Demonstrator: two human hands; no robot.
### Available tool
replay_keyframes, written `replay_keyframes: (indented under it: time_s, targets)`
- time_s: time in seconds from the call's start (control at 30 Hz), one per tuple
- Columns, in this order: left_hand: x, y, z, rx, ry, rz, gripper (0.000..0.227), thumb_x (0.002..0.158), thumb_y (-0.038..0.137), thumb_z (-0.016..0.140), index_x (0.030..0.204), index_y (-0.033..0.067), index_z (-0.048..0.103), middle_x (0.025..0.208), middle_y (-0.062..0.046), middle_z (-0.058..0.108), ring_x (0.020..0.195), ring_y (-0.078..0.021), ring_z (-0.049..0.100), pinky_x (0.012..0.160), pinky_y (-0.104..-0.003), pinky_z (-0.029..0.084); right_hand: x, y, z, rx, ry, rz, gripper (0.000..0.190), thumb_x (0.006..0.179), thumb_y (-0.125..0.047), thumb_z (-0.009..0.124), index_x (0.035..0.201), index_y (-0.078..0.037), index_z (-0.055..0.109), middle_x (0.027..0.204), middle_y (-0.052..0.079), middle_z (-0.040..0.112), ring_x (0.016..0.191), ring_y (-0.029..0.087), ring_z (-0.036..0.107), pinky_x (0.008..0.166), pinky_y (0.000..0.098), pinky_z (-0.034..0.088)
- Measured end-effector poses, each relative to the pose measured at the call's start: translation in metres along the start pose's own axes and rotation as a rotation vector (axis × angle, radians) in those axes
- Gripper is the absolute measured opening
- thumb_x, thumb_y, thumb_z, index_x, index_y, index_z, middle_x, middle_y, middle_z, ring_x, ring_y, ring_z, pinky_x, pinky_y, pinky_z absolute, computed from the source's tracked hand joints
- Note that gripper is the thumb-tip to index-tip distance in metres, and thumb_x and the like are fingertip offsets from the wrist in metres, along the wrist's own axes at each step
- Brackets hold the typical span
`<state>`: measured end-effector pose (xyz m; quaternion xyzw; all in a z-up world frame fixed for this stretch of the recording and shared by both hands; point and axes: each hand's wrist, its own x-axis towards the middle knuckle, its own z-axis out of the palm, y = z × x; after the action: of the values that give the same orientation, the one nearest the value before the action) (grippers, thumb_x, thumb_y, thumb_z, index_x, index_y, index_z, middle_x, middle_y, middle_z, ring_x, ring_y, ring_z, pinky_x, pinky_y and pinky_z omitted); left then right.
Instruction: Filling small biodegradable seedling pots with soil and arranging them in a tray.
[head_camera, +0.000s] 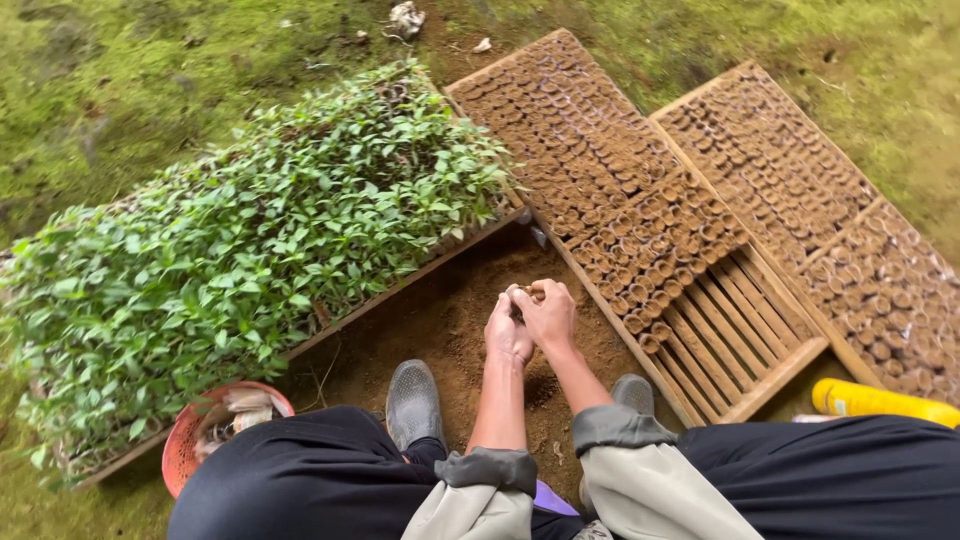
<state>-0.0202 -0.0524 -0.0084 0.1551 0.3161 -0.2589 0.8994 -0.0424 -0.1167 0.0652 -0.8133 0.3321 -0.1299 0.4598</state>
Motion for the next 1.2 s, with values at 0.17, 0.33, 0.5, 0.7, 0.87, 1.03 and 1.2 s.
replay_keyframes:
  time_s: [0.17,0.33,0.5,0.7,0.87,1.03,1.2]
  targets:
    - [0.019,-0.029,-0.012,0.147,-0.003,-0.053,0.031,0.109,0.031,0.051,0.126,0.0113,0.069,0.101,-0.01,0.07,0.088,-0.027,0.068,0.084,-0.043,0.062,0.006,0.013,-0.019,0.134,0.059,0.111,0.037,0.085,-0.025,0.081,0.113,-0.001,0.075,0.095,0.016,0.072,0.08,0.023,0.072,0.072,0.0327,0.061]
    - [-0.005,-0.061,0.015,0.389,0.007,-0.14,0.03,0.108,0.036,0.049,0.126,0.0224,0.069,0.085,0.002,0.06,0.069,-0.0135,0.052,0.068,-0.03,0.057,0.014,0.041,-0.06,0.274,0.122,0.214,0.034,0.085,-0.019,0.08,0.112,0.001,0.074,0.09,0.015,0.072,0.072,0.019,0.071,0.066,0.0285,0.061]
    - [-0.033,-0.105,0.044,0.728,-0.048,-0.225,0.027,0.107,0.036,0.05,0.127,0.0245,0.065,0.107,-0.004,0.062,0.092,-0.0207,0.061,0.082,-0.038,0.054,0.019,0.082,-0.112,0.454,0.173,0.323,0.03,0.087,-0.012,0.079,0.112,0.003,0.074,0.083,0.015,0.072,0.063,0.013,0.07,0.058,0.0229,0.062]
    - [-0.024,-0.14,0.026,1.035,-0.087,-0.345,0.054,0.105,0.038,0.059,0.153,0.018,0.047,0.148,-0.015,0.054,0.125,-0.0358,0.058,0.098,-0.052,0.053,0.045,0.154,-0.174,0.541,0.299,0.368,0.026,0.087,-0.009,0.08,0.108,0.005,0.073,0.082,0.019,0.072,0.062,0.015,0.072,0.056,0.022,0.063]
    - [-0.019,-0.144,0.018,1.106,-0.084,-0.36,0.048,0.104,0.037,0.057,0.147,0.0142,0.054,0.132,-0.014,0.065,0.111,-0.0297,0.066,0.09,-0.046,0.057,0.06,0.191,-0.21,0.346,0.261,0.413,0.017,0.088,-0.01,0.078,0.104,-0.003,0.076,0.074,0.014,0.072,0.056,0.012,0.069,0.053,0.0212,0.06]
    - [-0.012,-0.146,0.014,1.151,-0.072,-0.344,0.046,0.104,0.037,0.057,0.142,0.0123,0.057,0.123,-0.01,0.07,0.103,-0.0241,0.069,0.085,-0.041,0.058,0.074,0.221,-0.216,0.165,0.155,0.453,0.015,0.086,-0.014,0.079,0.101,-0.01,0.079,0.073,0.011,0.074,0.056,0.011,0.071,0.054,0.0215,0.058]
    - [-0.019,-0.137,0.026,1.174,-0.052,-0.327,0.044,0.103,0.034,0.057,0.139,0.0108,0.06,0.121,-0.009,0.072,0.099,-0.0216,0.071,0.079,-0.035,0.061,0.078,0.219,-0.215,0.152,0.099,0.319,0.017,0.083,-0.005,0.078,0.1,-0.003,0.079,0.077,0.013,0.071,0.055,0.014,0.067,0.057,0.027,0.056]
